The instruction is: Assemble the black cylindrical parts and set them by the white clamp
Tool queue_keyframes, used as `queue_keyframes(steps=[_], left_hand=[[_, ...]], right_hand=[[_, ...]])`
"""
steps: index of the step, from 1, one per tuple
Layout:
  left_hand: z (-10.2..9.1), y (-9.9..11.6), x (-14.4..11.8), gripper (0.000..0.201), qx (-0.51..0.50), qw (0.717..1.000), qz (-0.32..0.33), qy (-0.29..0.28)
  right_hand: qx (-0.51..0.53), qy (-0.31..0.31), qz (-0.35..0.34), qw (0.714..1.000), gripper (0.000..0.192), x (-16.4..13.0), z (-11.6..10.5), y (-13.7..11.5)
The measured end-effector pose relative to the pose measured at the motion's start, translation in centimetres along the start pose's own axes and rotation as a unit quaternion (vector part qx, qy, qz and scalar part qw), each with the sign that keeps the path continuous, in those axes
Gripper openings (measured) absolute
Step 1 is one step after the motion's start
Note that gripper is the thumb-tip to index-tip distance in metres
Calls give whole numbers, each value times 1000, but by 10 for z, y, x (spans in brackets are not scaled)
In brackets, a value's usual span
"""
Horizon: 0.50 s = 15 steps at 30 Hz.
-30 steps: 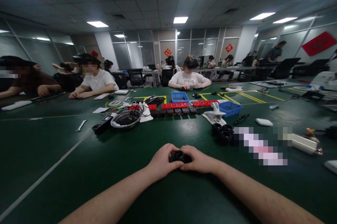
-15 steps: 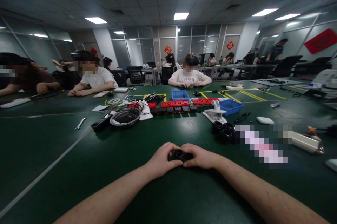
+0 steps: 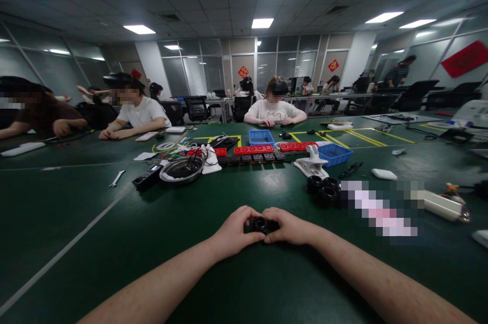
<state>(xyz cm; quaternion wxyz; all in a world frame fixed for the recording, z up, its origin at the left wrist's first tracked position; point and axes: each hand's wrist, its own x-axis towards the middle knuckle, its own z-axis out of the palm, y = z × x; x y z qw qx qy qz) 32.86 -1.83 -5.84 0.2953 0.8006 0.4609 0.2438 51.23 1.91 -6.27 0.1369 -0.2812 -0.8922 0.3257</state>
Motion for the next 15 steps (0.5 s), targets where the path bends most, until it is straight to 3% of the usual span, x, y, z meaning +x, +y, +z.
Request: queue_keyframes(steps=[6,11,15], left_hand=[[1,6,-3,30,14,1000,-11,-4],[12,14,-7,27,71,990,-77,99],[16,15,-7,26,74,985,-96,127]], right_hand=[[-56,51,61,995,37,0,9,1],[-160,131,123,971,35,3,25,-6],[-242,164,171,941,26,5,33,-15]])
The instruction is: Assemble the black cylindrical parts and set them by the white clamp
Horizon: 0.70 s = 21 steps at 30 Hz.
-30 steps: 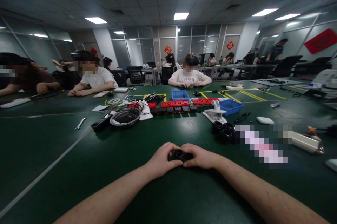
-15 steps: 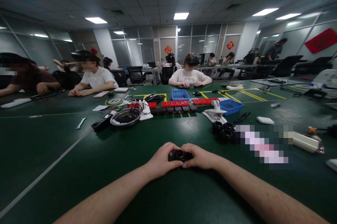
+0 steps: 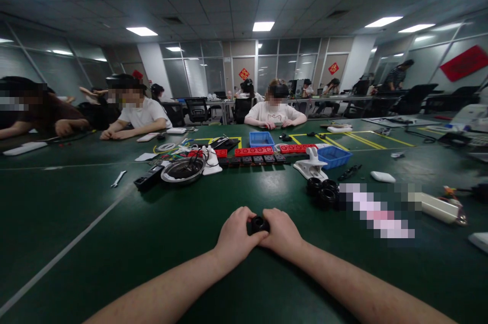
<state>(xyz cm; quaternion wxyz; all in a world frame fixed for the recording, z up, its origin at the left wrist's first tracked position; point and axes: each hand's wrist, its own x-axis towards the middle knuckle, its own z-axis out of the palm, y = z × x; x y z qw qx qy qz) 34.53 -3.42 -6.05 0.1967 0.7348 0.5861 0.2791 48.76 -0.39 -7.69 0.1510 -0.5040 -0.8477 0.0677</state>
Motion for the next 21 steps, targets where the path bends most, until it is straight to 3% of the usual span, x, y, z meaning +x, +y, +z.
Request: queue_keyframes(steps=[10,13,17,21], left_hand=[[1,-9,4,24,-22,998,62,0],[-3,-12,5,32,-25,996,84,-27],[-9,-18,9,58,-7,993,108,-57],[-7,-24,12,48,30,991,110,-69]], right_hand=[[-15,-33,-52,998,46,-4,-12,2],[43,-39,-52,997,48,-5,-19,12],[168,-13,-30,985,33,-5,-26,17],[186,1,-44,982,39,-7,-26,5]])
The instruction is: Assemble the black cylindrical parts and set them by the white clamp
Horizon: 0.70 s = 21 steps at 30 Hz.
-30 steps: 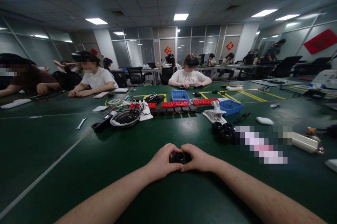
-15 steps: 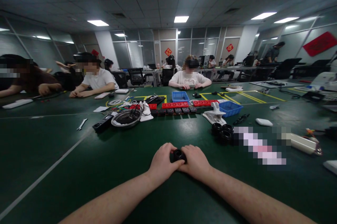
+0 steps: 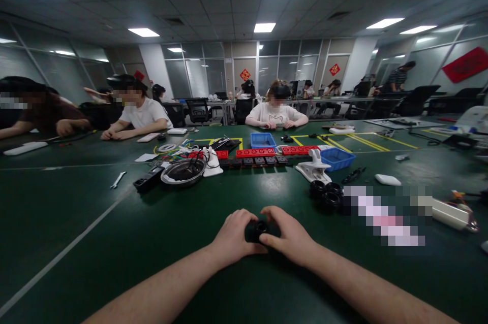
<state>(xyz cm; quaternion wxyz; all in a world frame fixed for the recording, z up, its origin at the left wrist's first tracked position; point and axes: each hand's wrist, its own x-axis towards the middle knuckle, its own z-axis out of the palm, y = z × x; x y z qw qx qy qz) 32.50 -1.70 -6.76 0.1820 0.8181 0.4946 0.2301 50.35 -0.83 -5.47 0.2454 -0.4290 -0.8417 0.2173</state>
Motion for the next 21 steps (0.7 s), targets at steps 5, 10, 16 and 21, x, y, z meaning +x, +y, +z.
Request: queue_keyframes(steps=[5,10,16,21], left_hand=[[8,-2,2,29,31,999,0,7],[7,0,1,31,22,1000,-7,9],[3,-3,2,32,12,999,-46,22],[-2,-6,4,31,23,996,-80,29]], right_hand=[[-37,4,-29,999,25,0,7,-8],[26,107,-37,993,26,1,5,-2],[92,173,-67,978,35,5,0,7],[137,201,-31,969,20,9,4,18]])
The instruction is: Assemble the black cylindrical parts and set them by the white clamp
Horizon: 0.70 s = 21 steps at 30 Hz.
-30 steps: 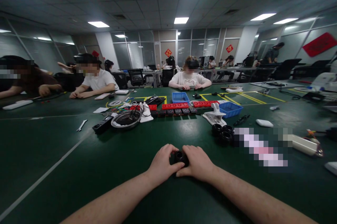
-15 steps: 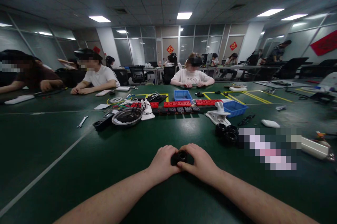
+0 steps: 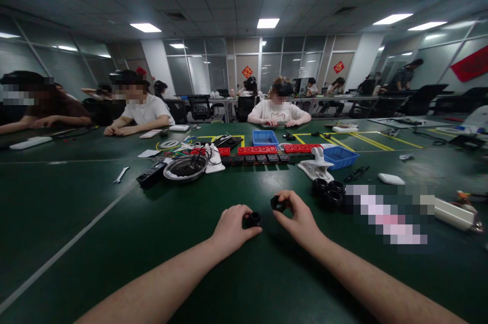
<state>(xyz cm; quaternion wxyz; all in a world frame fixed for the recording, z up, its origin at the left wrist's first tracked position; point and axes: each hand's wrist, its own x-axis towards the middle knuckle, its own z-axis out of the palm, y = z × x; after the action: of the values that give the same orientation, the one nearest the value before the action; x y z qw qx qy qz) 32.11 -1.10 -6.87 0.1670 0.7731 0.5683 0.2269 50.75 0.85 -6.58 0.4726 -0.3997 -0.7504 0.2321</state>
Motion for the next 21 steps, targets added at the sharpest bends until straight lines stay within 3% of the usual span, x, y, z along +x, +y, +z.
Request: queue_keyframes(steps=[5,8,11,17,21], left_hand=[[-5,-4,4,31,9,1000,-22,-1],[-8,-7,6,32,10,1000,-28,-4],[-9,-9,7,33,6,1000,-24,-9],[-7,-13,8,38,24,1000,-3,-12],[-7,-16,8,38,27,999,14,-16]], right_hand=[[-97,-117,102,983,49,0,0,13],[-135,-152,92,975,47,0,0,19],[-144,-154,71,975,44,0,1,24],[-121,-131,57,982,65,-3,3,30],[-107,-100,64,987,55,-3,4,30]])
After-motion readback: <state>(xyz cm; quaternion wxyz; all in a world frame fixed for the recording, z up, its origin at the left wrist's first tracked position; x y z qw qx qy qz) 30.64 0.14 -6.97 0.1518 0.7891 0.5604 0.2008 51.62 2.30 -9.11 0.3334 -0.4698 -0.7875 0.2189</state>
